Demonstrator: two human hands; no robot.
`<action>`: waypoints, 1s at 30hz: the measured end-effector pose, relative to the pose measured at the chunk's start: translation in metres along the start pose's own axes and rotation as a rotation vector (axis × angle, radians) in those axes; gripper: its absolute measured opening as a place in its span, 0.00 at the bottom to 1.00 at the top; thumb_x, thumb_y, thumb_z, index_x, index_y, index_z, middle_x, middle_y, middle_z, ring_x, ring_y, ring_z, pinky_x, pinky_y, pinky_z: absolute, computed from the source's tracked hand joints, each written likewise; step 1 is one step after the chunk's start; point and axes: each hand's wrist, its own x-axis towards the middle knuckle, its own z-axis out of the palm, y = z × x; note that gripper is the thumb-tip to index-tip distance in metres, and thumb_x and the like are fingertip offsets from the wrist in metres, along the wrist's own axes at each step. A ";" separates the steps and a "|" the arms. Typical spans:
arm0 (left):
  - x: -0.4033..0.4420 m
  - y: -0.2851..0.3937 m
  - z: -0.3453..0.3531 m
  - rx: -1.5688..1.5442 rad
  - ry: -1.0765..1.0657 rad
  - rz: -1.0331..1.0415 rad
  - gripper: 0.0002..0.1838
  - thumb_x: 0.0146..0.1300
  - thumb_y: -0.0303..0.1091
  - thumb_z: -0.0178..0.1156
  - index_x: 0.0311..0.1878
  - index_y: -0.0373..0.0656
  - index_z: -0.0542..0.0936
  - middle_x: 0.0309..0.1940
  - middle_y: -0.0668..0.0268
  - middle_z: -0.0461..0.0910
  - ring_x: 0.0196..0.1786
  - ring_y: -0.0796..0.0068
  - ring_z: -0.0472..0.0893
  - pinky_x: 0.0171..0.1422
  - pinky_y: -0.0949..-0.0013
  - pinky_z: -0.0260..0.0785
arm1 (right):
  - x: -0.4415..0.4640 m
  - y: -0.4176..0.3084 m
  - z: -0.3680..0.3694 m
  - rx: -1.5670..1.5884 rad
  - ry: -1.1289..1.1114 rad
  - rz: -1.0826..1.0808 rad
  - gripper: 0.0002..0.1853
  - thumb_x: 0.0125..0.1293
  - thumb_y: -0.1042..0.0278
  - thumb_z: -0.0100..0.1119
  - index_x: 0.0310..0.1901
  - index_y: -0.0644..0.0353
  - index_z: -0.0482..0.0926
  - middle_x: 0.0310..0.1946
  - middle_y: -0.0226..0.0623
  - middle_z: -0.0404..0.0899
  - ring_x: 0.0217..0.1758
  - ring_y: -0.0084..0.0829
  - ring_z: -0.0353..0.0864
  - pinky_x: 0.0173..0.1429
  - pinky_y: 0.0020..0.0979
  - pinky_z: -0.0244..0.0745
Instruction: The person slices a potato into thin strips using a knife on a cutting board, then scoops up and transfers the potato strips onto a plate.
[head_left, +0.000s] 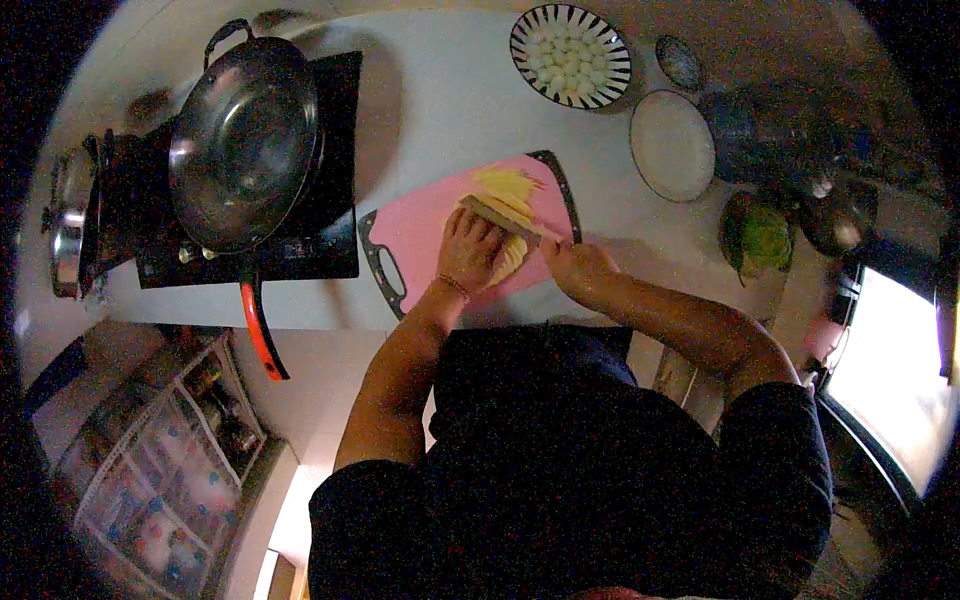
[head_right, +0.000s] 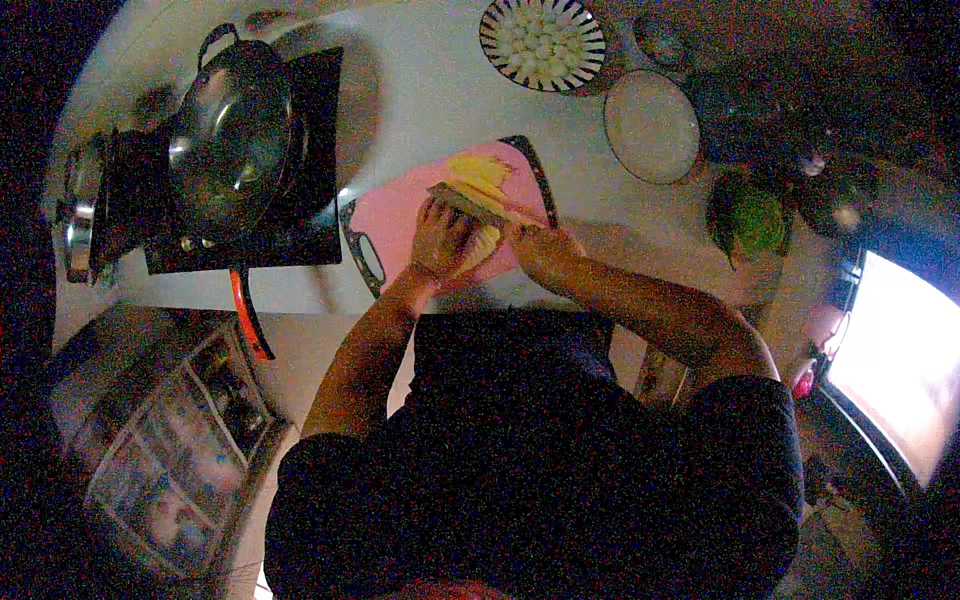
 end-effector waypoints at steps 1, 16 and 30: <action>-0.001 0.000 0.002 0.004 0.014 0.004 0.18 0.58 0.43 0.54 0.49 0.45 0.79 0.51 0.55 0.75 0.60 0.46 0.68 0.69 0.42 0.52 | -0.001 0.000 0.001 0.016 0.032 -0.019 0.11 0.61 0.72 0.49 0.44 0.66 0.66 0.35 0.51 0.80 0.34 0.49 0.84 0.35 0.46 0.81; 0.007 0.007 -0.009 0.002 0.061 0.011 0.19 0.58 0.44 0.54 0.50 0.46 0.78 0.51 0.57 0.76 0.59 0.51 0.70 0.66 0.44 0.55 | 0.004 0.010 -0.002 0.166 0.008 0.042 0.18 0.66 0.71 0.42 0.56 0.67 0.62 0.36 0.56 0.80 0.39 0.54 0.82 0.39 0.51 0.78; 0.010 0.013 -0.017 -0.052 0.067 0.003 0.21 0.55 0.44 0.57 0.50 0.45 0.78 0.53 0.56 0.75 0.60 0.49 0.68 0.66 0.43 0.54 | 0.064 0.037 0.069 0.084 0.017 0.112 0.19 0.65 0.72 0.43 0.57 0.67 0.62 0.39 0.57 0.79 0.33 0.53 0.82 0.36 0.52 0.78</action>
